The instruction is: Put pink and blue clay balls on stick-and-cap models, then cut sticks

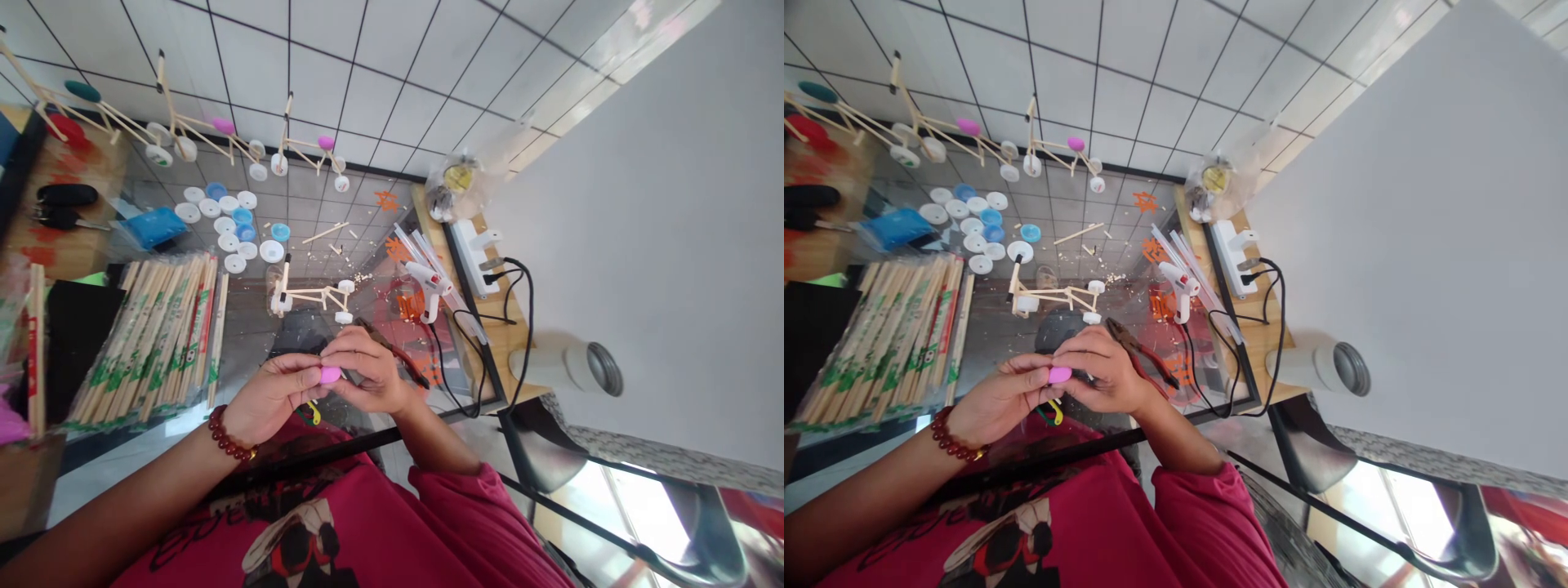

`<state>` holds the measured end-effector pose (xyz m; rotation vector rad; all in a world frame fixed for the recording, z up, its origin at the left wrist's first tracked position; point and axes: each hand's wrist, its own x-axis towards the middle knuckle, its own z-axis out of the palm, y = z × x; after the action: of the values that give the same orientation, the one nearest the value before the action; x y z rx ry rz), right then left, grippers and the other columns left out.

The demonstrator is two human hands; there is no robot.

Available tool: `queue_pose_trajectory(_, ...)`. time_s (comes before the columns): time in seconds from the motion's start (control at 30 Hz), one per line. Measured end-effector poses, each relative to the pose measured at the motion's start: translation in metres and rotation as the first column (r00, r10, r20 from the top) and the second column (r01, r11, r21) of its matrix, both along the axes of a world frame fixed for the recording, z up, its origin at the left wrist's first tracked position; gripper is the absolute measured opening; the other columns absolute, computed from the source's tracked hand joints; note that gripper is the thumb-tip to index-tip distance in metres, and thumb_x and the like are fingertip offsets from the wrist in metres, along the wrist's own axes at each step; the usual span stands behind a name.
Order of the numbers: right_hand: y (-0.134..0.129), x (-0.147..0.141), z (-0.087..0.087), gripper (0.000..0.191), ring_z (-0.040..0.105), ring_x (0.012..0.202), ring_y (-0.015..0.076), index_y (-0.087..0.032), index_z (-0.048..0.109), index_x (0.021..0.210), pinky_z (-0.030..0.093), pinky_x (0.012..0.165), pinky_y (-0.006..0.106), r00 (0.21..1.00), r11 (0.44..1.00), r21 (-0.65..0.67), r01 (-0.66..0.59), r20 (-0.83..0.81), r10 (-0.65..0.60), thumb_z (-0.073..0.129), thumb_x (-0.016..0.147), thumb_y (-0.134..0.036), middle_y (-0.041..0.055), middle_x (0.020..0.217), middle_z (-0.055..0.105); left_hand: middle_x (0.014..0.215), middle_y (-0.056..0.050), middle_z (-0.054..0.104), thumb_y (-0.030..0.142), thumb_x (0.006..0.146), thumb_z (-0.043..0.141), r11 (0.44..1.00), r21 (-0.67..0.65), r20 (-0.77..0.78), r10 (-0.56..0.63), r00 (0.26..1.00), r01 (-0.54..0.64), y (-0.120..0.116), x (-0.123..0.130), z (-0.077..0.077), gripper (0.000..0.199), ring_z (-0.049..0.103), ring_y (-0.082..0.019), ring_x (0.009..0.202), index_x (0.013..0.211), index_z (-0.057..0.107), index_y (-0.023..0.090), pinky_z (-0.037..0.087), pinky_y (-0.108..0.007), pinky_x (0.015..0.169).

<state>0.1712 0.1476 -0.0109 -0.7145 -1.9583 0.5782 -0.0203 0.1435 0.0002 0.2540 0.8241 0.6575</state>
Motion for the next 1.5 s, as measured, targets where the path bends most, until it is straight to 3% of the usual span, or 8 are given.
queue_pose_trajectory(0.4, -0.0025, -0.0028, 0.0038, 0.020, 0.071, 0.083, 0.0142, -0.023, 0.065, 0.100, 0.051, 0.097, 0.038, 0.989, 0.991, 0.005, 0.130, 0.071, -0.130, 0.071, 0.082, -0.020, 0.0029, 0.092, 0.075, 0.079, -0.004, 0.080, 0.036, 0.053, 0.098, 1.000, 0.021, -0.054, 0.020, 0.998, -0.019, -0.0033, 0.0028, -0.0037, 0.032, 0.072, -0.013, 0.071, 0.076, 0.082, 0.018, 0.062, -0.023, 0.071)
queue_pose_trajectory(0.5, -0.0031, -0.0031, 0.0027, 0.018, 0.071, 0.083, 0.0142, -0.023, 0.065, 0.099, 0.049, 0.099, 0.039, 0.980, 0.987, 0.037, 0.157, 0.121, -0.161, 0.071, 0.082, -0.022, 0.0033, 0.093, 0.075, 0.083, -0.006, 0.080, 0.038, 0.061, 0.094, 0.989, 0.142, -0.114, -0.013, 0.993, 0.029, -0.0048, 0.0024, -0.0024, 0.032, 0.071, -0.014, 0.073, 0.084, 0.084, 0.019, 0.060, -0.025, 0.072)
queue_pose_trajectory(0.63, -0.0029, -0.0026, 0.0021, 0.020, 0.070, 0.085, 0.0147, -0.023, 0.066, 0.103, 0.048, 0.099, 0.039, 0.974, 0.987, 0.089, 0.131, 0.174, -0.145, 0.069, 0.083, -0.023, 0.0036, 0.095, 0.075, 0.085, -0.005, 0.079, 0.027, 0.066, 0.090, 0.932, 0.358, -0.244, 0.033, 0.969, 0.058, -0.0069, 0.0033, -0.0023, 0.020, 0.068, -0.014, 0.079, 0.083, 0.083, 0.019, 0.056, -0.023, 0.077)
queue_pose_trajectory(0.8, -0.0030, -0.0022, 0.0014, 0.022, 0.070, 0.085, 0.0149, -0.024, 0.066, 0.108, 0.046, 0.100, 0.040, 0.971, 0.985, 0.139, 0.105, 0.201, -0.132, 0.069, 0.086, -0.027, 0.0032, 0.098, 0.076, 0.088, -0.004, 0.077, 0.022, 0.066, 0.088, 0.894, 0.446, -0.271, 0.089, 0.958, 0.043, -0.0090, 0.0036, -0.0058, 0.015, 0.067, -0.015, 0.081, 0.080, 0.083, 0.020, 0.055, -0.024, 0.075)
queue_pose_trajectory(1.1, -0.0028, -0.0032, 0.0011, 0.021, 0.069, 0.083, 0.0133, -0.025, 0.067, 0.107, 0.047, 0.099, 0.039, 0.962, 0.975, 0.173, 0.140, 0.207, -0.175, 0.068, 0.086, -0.023, 0.0017, 0.096, 0.076, 0.087, -0.005, 0.078, 0.026, 0.067, 0.088, 0.926, 0.374, -0.263, 0.063, 0.963, 0.041, -0.0080, 0.0038, -0.0035, 0.016, 0.067, -0.015, 0.080, 0.080, 0.083, 0.020, 0.055, -0.025, 0.076)
queue_pose_trajectory(1.3, -0.0033, -0.0036, -0.0024, 0.028, 0.070, 0.088, 0.0141, -0.025, 0.066, 0.113, 0.046, 0.101, 0.039, 0.966, 0.983, 0.132, 0.127, 0.208, -0.153, 0.069, 0.085, -0.021, 0.0020, 0.100, 0.075, 0.081, -0.005, 0.077, 0.029, 0.062, 0.091, 0.919, 0.393, -0.284, 0.096, 0.954, 0.024, -0.0039, 0.0032, -0.0022, 0.018, 0.067, -0.016, 0.076, 0.072, 0.081, 0.018, 0.055, -0.028, 0.075)
queue_pose_trajectory(1.4, -0.0029, -0.0035, -0.0019, 0.022, 0.071, 0.088, 0.0146, -0.026, 0.068, 0.109, 0.048, 0.100, 0.039, 0.965, 0.983, 0.072, 0.170, 0.189, -0.181, 0.069, 0.087, -0.024, 0.0025, 0.099, 0.076, 0.082, -0.007, 0.079, 0.039, 0.066, 0.089, 0.939, 0.343, -0.264, 0.101, 0.959, -0.005, -0.0028, 0.0031, -0.0010, 0.027, 0.067, -0.017, 0.075, 0.080, 0.083, 0.017, 0.056, -0.029, 0.075)
queue_pose_trajectory(1.5, -0.0015, -0.0036, 0.0010, 0.016, 0.072, 0.087, 0.0162, -0.024, 0.069, 0.102, 0.052, 0.093, 0.039, 0.962, 0.972, 0.012, 0.233, 0.141, -0.233, 0.073, 0.087, -0.030, 0.0038, 0.094, 0.076, 0.082, -0.008, 0.079, 0.051, 0.071, 0.085, 0.960, 0.260, -0.192, 0.159, 0.968, -0.106, -0.0032, 0.0028, 0.0003, 0.037, 0.069, -0.016, 0.074, 0.085, 0.083, 0.017, 0.059, -0.028, 0.071)
